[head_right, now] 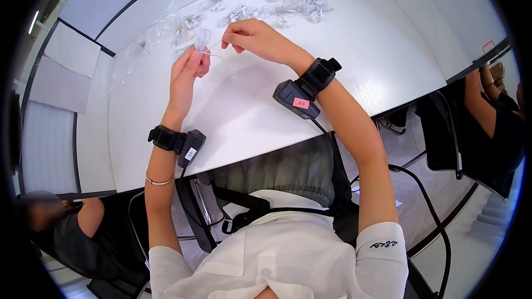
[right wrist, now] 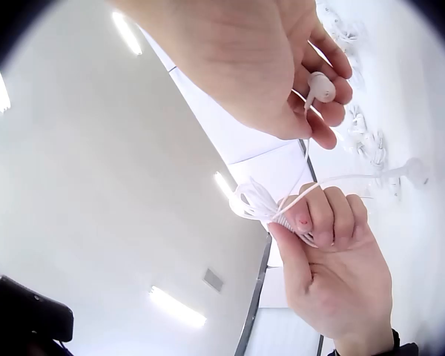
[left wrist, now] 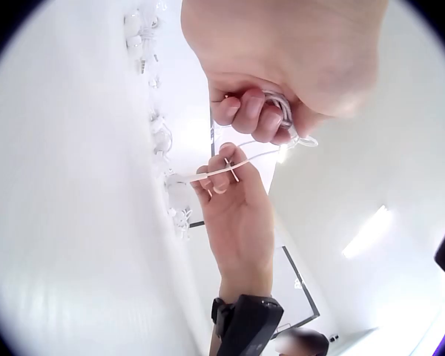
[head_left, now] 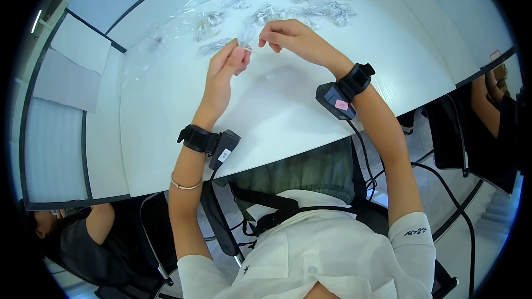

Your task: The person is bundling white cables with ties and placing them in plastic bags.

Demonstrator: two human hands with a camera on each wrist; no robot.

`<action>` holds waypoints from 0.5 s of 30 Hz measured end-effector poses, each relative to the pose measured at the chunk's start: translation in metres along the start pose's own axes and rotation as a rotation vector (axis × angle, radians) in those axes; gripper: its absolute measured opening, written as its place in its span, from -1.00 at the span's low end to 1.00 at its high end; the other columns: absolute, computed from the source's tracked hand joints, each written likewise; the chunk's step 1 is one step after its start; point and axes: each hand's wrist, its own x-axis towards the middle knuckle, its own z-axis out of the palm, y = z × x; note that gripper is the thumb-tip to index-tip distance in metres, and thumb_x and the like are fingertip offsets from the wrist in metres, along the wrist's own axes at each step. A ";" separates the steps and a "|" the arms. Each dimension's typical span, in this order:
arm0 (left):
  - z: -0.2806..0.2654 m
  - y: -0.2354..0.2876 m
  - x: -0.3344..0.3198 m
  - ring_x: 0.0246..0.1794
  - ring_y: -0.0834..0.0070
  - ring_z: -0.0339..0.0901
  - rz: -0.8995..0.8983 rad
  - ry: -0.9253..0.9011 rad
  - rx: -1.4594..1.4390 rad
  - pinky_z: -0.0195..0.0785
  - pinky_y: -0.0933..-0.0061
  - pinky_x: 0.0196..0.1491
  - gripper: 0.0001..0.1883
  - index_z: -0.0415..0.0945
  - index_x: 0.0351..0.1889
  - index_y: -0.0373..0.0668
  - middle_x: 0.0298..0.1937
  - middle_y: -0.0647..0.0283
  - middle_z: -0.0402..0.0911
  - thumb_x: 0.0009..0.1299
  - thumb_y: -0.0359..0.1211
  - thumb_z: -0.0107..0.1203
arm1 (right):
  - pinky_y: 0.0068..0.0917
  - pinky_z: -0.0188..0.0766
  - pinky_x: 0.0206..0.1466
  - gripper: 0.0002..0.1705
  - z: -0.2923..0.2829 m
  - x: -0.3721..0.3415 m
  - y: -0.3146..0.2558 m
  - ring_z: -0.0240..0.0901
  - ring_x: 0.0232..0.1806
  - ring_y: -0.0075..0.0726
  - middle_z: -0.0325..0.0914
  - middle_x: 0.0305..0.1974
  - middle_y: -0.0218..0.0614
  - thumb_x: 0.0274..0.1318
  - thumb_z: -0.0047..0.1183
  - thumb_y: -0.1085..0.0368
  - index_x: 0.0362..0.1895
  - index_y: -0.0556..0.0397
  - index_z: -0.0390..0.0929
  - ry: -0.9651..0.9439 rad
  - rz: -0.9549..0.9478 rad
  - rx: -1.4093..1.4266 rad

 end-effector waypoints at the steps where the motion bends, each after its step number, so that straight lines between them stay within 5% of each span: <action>1: -0.003 -0.002 0.001 -0.47 0.67 0.08 0.015 0.000 0.006 -0.03 0.64 -0.36 -0.68 0.23 -0.45 -0.17 -0.48 0.43 0.21 0.47 -0.16 -0.20 | -0.59 0.17 -0.25 -0.70 0.002 -0.001 0.000 0.23 -0.43 -0.60 0.34 -0.55 -0.50 0.21 -0.16 0.15 -0.32 0.06 0.53 -0.005 -0.012 0.002; 8: -0.001 0.000 0.002 -0.48 0.64 0.06 0.064 0.089 0.100 0.02 0.63 -0.33 -0.69 0.22 -0.47 -0.17 -0.52 0.43 0.16 0.48 -0.20 -0.18 | -0.47 0.19 0.10 -0.65 0.014 -0.002 -0.012 0.35 -0.12 -0.45 0.50 -0.28 -0.38 0.24 -0.11 0.07 -0.22 0.09 0.53 -0.049 -0.092 -0.010; 15: -0.004 -0.001 0.002 -0.53 0.52 0.15 0.142 0.186 0.441 0.12 0.50 -0.40 -0.69 0.25 -0.40 -0.28 -0.57 0.21 0.28 0.48 -0.22 -0.18 | -0.49 0.28 0.01 -0.72 0.032 -0.002 -0.008 0.43 -0.23 -0.49 0.56 -0.35 -0.39 0.19 0.00 0.14 -0.30 0.12 0.54 -0.015 -0.167 -0.043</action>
